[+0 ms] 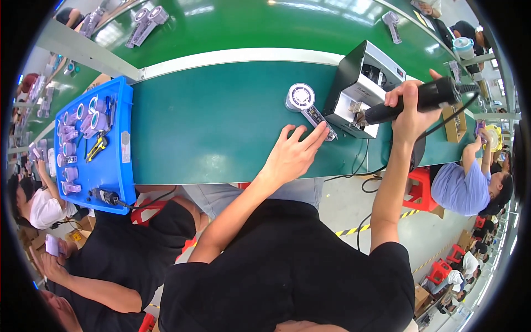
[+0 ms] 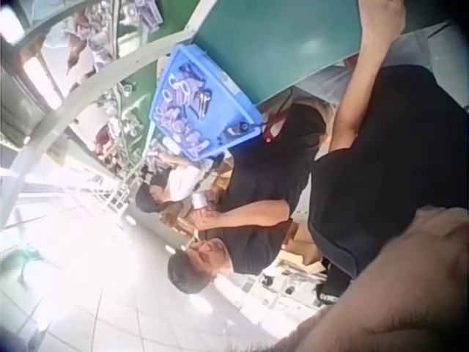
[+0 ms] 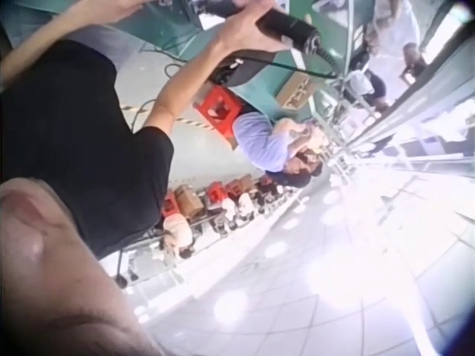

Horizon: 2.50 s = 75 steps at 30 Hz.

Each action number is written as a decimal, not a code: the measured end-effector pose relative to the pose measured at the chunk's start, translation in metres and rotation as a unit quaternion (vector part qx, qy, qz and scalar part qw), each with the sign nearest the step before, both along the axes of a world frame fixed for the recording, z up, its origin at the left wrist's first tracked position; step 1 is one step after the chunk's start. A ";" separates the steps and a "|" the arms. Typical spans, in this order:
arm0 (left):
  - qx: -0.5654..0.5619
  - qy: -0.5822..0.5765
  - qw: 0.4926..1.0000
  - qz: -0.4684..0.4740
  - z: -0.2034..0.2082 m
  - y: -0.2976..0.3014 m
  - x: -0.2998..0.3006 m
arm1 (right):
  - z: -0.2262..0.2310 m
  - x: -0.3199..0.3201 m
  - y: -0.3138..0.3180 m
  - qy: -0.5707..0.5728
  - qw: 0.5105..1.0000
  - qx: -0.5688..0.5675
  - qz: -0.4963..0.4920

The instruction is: Using an electric screwdriver to fasten screws into electronic components on a factory assembly line.

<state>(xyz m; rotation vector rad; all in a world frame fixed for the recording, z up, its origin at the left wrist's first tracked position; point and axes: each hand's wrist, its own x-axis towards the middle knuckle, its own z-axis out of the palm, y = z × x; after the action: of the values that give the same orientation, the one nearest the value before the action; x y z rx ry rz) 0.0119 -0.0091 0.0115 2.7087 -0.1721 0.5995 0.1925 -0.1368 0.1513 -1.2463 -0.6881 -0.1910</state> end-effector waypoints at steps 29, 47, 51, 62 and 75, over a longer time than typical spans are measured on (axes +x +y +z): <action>-0.020 -0.003 1.000 0.012 -0.002 -0.003 0.001 | -0.059 -0.059 -0.004 -0.001 0.996 -0.001 0.088; -0.007 -0.003 1.000 0.014 0.002 -0.009 0.011 | -0.073 -0.068 -0.010 -0.076 0.993 0.029 0.084; -0.030 0.019 0.996 0.078 0.008 0.001 0.035 | -0.055 -0.062 -0.027 -0.038 0.980 0.134 0.141; 0.210 -0.098 0.964 0.131 0.044 0.166 0.258 | -0.065 -0.043 -0.081 -0.063 0.971 0.203 0.109; 0.092 -0.023 0.995 0.020 -0.009 0.046 0.473 | -0.047 -0.047 -0.100 -0.081 0.990 0.095 0.066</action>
<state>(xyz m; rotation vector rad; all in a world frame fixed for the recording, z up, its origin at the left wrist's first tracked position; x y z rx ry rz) 0.4848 0.0365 0.0025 2.8836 -0.1943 0.6905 0.1450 -0.2366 0.1045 -1.0072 -0.8702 -0.2451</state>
